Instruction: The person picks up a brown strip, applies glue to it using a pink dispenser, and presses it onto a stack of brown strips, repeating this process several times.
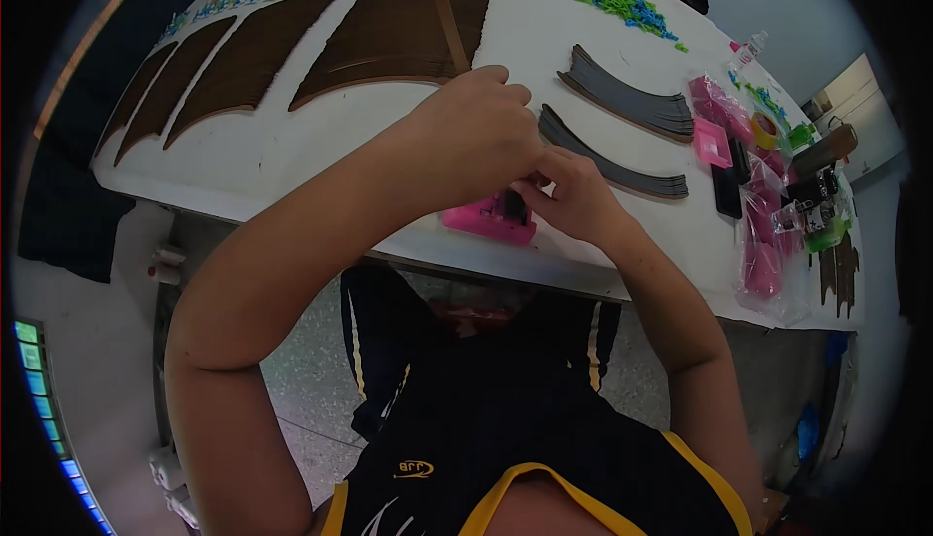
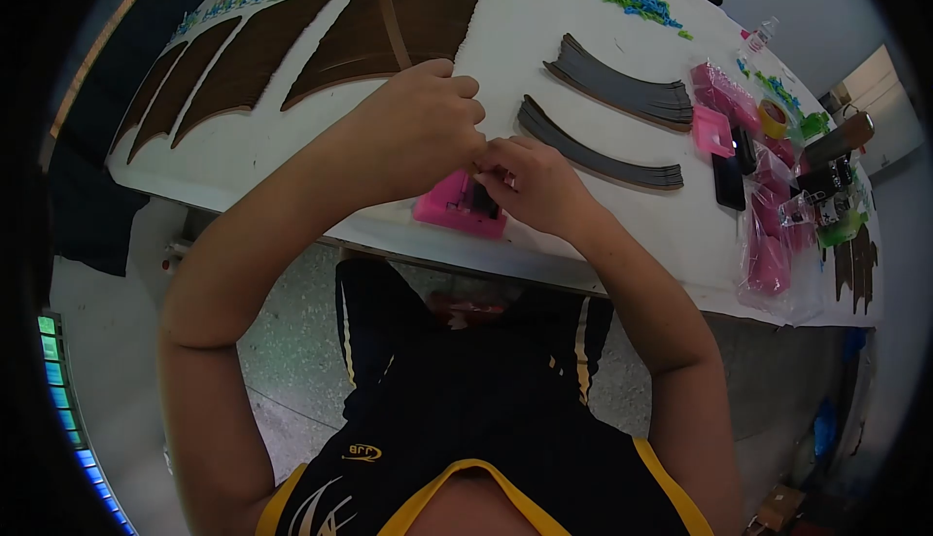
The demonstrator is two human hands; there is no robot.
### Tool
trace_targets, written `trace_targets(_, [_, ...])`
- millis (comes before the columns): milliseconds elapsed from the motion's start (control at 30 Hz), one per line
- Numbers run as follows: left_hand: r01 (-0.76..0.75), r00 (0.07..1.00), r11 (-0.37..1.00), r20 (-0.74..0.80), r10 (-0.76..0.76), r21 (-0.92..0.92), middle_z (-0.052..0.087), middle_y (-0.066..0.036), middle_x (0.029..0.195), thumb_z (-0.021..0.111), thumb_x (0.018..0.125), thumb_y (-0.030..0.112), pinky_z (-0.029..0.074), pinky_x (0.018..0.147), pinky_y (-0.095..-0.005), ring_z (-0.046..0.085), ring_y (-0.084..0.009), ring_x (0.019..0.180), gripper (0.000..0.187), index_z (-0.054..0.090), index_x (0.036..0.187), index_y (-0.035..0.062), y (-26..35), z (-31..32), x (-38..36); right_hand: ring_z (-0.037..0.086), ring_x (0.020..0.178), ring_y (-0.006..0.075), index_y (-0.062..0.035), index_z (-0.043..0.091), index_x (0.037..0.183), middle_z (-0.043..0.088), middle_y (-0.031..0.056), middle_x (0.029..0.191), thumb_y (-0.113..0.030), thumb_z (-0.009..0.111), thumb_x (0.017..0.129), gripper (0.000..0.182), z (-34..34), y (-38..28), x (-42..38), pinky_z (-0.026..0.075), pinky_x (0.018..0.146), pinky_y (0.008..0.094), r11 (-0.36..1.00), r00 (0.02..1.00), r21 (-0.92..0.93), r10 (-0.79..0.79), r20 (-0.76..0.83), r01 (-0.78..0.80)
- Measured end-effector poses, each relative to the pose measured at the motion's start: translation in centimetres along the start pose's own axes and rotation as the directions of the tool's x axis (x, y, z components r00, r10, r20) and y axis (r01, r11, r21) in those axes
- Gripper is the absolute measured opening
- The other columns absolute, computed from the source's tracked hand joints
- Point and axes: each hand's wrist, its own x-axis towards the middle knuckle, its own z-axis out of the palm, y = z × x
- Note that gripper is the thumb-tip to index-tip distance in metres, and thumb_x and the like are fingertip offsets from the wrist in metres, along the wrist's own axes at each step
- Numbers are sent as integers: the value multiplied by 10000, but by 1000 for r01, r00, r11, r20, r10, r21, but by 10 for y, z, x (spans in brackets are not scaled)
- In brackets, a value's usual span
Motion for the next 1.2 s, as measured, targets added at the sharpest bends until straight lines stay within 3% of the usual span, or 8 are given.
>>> trace_targets(233, [-7,1000,1000,-26,7,0,684,20,764,763,866,172,502,853,-336,662,-178,912,77,820,821,198,0,5,-2,714,781,264,-63,720,1074,731,97,911,-49,795,898,192,-4,-1,-3,588,681,376,1000,1000,-16,3,-6,-3])
trace_targets(400, [22,999,997,-34,-25,-73,691,-19,813,747,835,101,550,836,-388,671,-222,905,80,812,853,143,-1,20,-11,706,815,225,-77,731,1098,736,75,929,-37,783,913,196,-8,1,-9,594,702,359,999,999,14,39,2,-39])
trace_targets(467, [24,999,996,-42,-28,-87,690,-25,821,744,820,81,559,817,-390,674,-229,900,92,806,868,130,-2,28,-17,699,830,198,-44,745,1107,721,71,966,20,768,910,208,-10,2,-12,588,702,322,999,999,10,-41,-16,41])
trace_targets(533, [25,998,995,-48,-29,-99,689,-32,830,741,806,62,569,797,-392,678,-236,895,111,799,883,117,-2,40,-25,700,849,200,-52,754,1110,722,70,965,31,756,906,220,-10,4,-14,589,702,327,998,998,-20,-56,-8,55])
trace_targets(600, [21,983,988,-177,-48,-151,678,-34,822,749,787,56,572,749,-380,680,-238,872,134,786,902,114,-1,54,-32,700,867,203,-59,764,1114,722,69,964,41,744,902,236,-11,8,-15,589,703,332,996,998,-50,-70,3,70])
trace_targets(700, [30,970,972,-229,-85,-231,668,-38,815,765,751,39,572,727,-383,675,-243,844,172,774,909,107,2,70,-39,703,859,248,-118,807,1101,735,67,947,5,758,873,264,-13,12,-19,599,712,367,991,996,-100,-86,23,88])
trace_targets(833, [61,961,966,-246,-125,-253,678,-31,831,778,751,83,584,719,-375,696,-226,893,124,760,865,127,11,80,-39,699,877,246,-134,816,1113,729,67,937,7,749,873,287,-19,12,-24,598,723,372,991,995,-93,-88,43,91])
trace_targets(1200, [28,940,953,-318,-128,-301,666,-19,821,778,777,121,566,698,-380,666,-217,832,134,767,910,132,19,92,-32,692,858,259,-124,809,1112,713,78,921,21,755,854,301,-23,17,-35,589,719,382,992,997,-97,-81,20,82])
